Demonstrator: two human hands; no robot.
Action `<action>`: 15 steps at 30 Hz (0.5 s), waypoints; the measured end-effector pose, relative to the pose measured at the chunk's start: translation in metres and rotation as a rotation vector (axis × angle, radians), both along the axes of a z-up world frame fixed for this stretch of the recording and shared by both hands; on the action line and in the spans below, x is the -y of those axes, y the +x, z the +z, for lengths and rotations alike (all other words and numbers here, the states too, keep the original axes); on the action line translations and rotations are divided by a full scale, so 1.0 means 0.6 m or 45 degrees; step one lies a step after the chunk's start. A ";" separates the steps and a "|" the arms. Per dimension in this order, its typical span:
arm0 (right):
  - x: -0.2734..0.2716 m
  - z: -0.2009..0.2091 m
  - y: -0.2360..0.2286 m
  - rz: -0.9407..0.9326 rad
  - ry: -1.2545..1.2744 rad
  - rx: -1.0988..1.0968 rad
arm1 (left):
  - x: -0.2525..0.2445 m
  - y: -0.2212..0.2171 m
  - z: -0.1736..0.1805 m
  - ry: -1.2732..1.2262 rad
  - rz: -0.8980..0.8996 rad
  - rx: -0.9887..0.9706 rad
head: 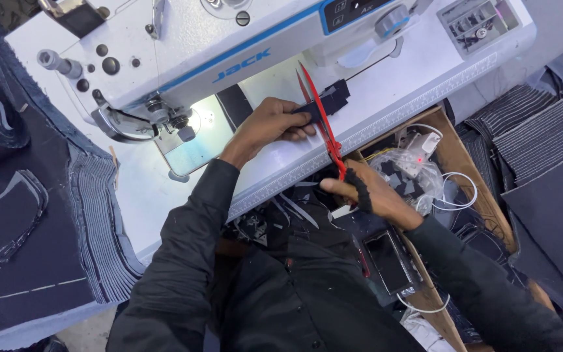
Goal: The person cuts fabric pattern pieces using handheld scissors, holding the fabric with one hand and cutting with the other, then places the cut pieces into a drawer.
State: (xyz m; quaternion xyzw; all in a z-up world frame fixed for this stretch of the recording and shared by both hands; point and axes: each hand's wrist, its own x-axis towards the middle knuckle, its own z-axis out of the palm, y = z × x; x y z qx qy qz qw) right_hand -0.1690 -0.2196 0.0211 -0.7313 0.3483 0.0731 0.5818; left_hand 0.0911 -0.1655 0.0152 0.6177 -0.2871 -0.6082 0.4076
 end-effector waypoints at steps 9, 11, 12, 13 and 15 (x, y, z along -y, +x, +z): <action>-0.003 -0.022 -0.015 -0.290 0.280 0.143 | -0.004 0.014 0.011 -0.047 -0.043 0.099; -0.002 -0.013 -0.017 -0.281 0.254 0.153 | -0.004 0.018 0.013 -0.067 -0.040 0.110; 0.000 -0.017 -0.018 -0.202 0.197 0.084 | -0.004 0.022 0.016 -0.081 -0.025 0.107; 0.002 -0.022 -0.019 -0.124 0.140 0.015 | -0.006 0.026 0.017 -0.096 -0.011 0.104; 0.002 -0.015 -0.024 -0.052 0.118 0.104 | -0.009 0.026 0.018 -0.101 0.004 0.084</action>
